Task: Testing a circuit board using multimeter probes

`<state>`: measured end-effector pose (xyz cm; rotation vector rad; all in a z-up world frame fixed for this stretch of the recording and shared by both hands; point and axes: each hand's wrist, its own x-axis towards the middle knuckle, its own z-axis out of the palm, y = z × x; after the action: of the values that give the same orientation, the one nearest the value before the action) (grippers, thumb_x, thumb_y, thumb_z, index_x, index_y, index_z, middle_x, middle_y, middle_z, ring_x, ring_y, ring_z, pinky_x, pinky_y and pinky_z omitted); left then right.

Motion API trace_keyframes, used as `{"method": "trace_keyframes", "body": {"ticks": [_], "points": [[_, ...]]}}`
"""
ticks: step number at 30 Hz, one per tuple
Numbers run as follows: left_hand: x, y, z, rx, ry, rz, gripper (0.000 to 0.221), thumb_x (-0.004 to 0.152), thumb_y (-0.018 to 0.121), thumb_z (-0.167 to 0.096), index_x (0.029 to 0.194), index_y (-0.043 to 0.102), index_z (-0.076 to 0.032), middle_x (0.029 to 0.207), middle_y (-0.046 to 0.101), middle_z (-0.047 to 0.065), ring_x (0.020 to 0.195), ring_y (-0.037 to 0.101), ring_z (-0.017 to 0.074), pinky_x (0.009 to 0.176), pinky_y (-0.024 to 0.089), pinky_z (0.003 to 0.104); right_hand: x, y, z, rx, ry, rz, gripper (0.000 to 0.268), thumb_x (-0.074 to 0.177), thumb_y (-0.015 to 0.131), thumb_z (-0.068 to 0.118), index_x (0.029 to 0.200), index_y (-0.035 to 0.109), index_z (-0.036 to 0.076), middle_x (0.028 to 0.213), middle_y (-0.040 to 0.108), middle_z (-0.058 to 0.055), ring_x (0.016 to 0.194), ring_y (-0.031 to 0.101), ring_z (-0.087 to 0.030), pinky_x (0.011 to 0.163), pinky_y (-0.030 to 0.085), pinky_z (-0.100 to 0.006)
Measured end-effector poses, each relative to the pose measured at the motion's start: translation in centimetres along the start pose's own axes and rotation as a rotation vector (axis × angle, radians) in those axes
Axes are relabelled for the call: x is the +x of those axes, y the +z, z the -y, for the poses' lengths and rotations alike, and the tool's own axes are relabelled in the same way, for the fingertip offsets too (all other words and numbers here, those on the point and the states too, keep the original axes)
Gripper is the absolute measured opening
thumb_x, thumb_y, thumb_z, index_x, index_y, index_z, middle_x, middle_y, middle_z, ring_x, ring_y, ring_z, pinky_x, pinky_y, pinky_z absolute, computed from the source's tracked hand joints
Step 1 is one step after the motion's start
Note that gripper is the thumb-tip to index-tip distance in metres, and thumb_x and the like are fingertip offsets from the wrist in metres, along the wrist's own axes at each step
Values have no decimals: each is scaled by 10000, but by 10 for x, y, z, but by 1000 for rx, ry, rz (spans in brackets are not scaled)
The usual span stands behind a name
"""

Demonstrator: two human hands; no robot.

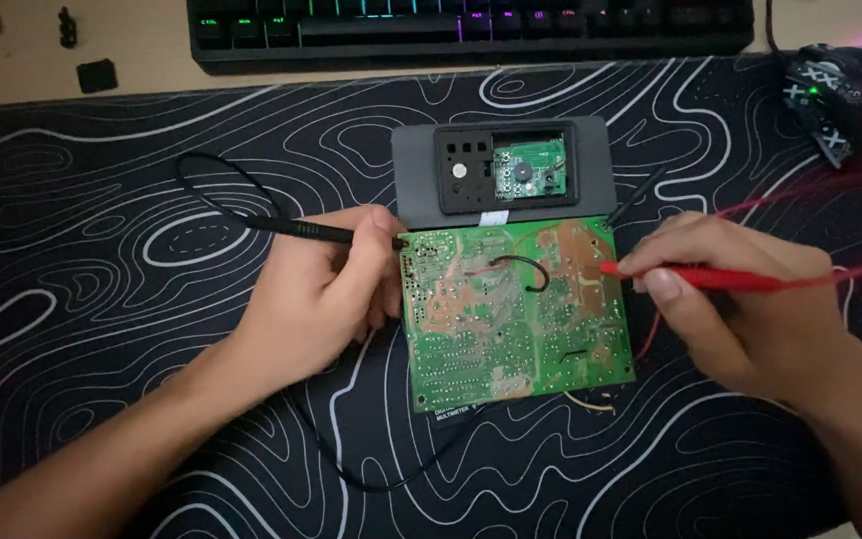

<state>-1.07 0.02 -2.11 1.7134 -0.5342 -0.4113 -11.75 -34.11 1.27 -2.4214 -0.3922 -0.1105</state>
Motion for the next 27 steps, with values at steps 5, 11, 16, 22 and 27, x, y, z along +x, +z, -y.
{"method": "trace_keyframes", "body": {"ticks": [5,11,16,22,27], "points": [[-1,0,0,-2,6,1,482,1211,392,-277,837,635,-95,620,703,34,431,615,100,389,483,221,4,1,6,-18,10,-1,210,1098,626,123,1172,790,15,1088,835,-121,1059,826,-259,921,644,-354],[0,2,1,27,-14,-6,493,1208,395,-303,837,653,-107,623,700,17,472,652,101,421,520,227,17,-7,13,-129,-21,108,238,1103,606,185,1164,812,82,1063,844,-48,958,817,-193,823,612,-306],[-3,3,6,36,-8,-12,502,1210,395,-324,817,633,-120,629,690,9,476,633,94,438,490,234,29,-12,9,-302,-105,239,248,1122,552,202,1080,797,205,975,808,80,813,754,-138,669,558,-298],[-3,6,9,37,41,-43,435,1196,418,-236,824,616,-128,635,693,9,526,658,103,483,505,257,40,-24,-5,-183,-123,414,212,1108,580,254,1091,791,237,966,770,74,745,734,-128,665,584,-308],[-3,5,9,34,68,-28,458,1202,414,-259,794,587,-145,677,650,-2,589,638,113,556,500,285,13,-14,-32,-153,-157,211,214,1019,732,283,1167,857,193,1118,900,44,965,884,-84,891,734,-245]]}}
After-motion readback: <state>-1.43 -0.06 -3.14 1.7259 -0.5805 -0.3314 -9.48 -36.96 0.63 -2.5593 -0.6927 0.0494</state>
